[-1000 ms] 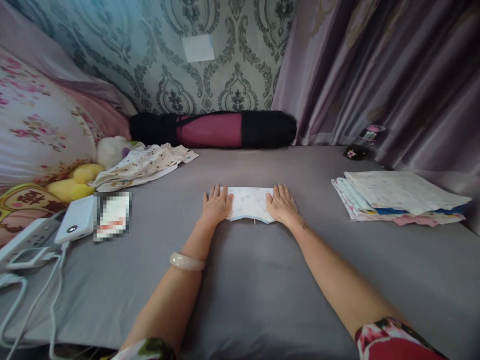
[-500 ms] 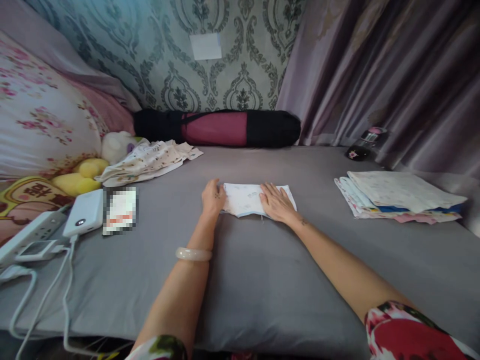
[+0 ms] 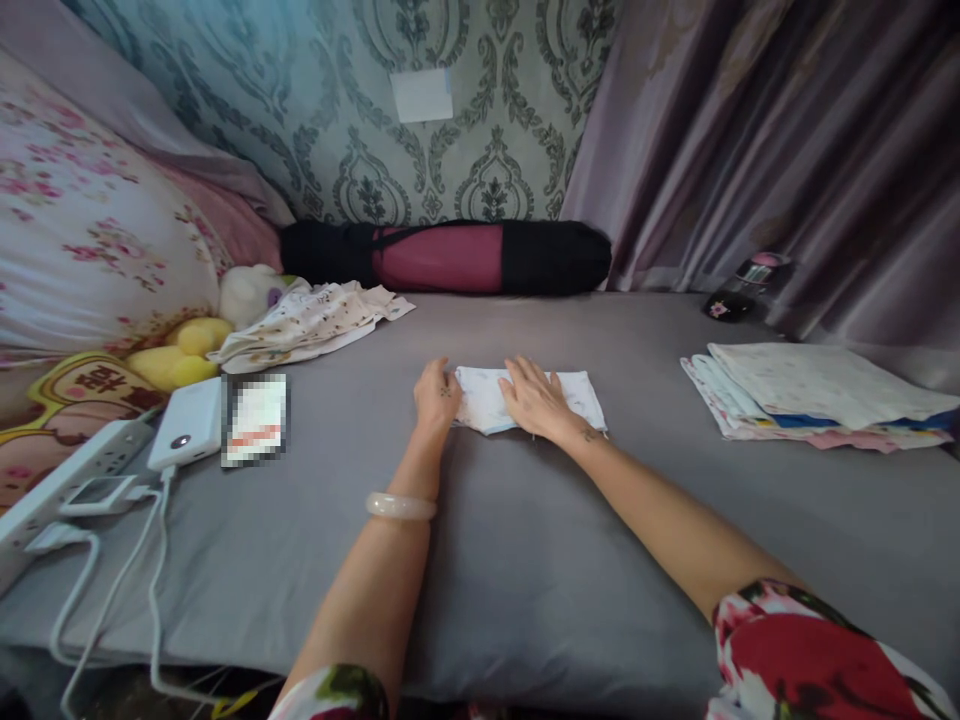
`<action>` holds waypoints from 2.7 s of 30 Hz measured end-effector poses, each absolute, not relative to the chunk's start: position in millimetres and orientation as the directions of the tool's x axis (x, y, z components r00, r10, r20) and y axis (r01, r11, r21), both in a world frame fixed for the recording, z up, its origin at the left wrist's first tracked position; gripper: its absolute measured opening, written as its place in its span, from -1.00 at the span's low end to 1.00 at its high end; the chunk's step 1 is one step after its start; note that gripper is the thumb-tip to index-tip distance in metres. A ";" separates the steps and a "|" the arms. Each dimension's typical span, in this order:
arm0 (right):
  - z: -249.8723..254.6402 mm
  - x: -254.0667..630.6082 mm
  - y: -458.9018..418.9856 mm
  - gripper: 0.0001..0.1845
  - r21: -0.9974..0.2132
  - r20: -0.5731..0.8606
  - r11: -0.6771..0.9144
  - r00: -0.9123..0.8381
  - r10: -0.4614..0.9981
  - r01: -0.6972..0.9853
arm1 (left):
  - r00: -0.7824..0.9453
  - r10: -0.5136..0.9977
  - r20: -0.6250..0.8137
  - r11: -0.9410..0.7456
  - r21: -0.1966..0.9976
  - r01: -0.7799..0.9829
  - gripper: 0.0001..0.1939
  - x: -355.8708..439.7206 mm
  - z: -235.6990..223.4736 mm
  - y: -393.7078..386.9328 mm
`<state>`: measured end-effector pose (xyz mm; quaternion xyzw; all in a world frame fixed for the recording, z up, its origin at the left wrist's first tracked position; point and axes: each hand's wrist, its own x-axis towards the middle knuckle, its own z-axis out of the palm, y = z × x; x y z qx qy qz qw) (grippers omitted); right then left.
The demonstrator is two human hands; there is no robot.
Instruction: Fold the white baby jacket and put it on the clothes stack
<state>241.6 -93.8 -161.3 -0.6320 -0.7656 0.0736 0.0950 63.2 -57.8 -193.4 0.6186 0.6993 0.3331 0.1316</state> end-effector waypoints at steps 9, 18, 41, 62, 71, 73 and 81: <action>-177.8 232.2 -96.5 -0.42 -0.157 0.124 0.207 -0.189 0.974 0.966 | -0.258 0.942 0.215 0.054 0.660 0.749 -0.55 60.6 -184.9 -57.6; -174.9 204.3 -88.9 -0.40 -0.148 0.157 0.278 -0.255 0.954 0.949 | -0.277 0.932 0.233 0.051 0.674 0.737 -0.56 60.9 -181.4 -59.5; -183.9 167.9 -82.1 -0.34 -0.252 0.085 0.296 -0.283 0.955 0.921 | -0.310 0.926 0.214 0.080 0.693 0.716 -0.52 54.9 -184.6 -56.7; -177.4 227.7 -95.4 -0.44 -0.180 0.167 0.283 -0.255 0.953 0.942 | 0.257 0.925 0.282 -0.352 0.370 0.860 -0.55 90.3 -187.0 -73.0; -183.2 227.4 -94.0 -0.47 -0.194 0.206 0.298 -0.258 0.944 0.934 | 0.333 0.924 0.185 -0.371 0.229 0.900 -0.57 93.0 -184.7 -77.7; -180.4 231.8 -93.2 -0.45 -0.233 0.179 0.323 -0.286 0.941 0.917 | 0.338 0.915 0.222 -0.384 0.210 0.899 -0.58 93.1 -184.6 -77.7; -171.8 286.0 -96.9 -0.39 -0.190 0.167 0.228 -0.198 0.966 0.955 | 0.443 0.848 0.293 -0.502 0.173 0.847 -0.55 110.1 -180.7 -86.9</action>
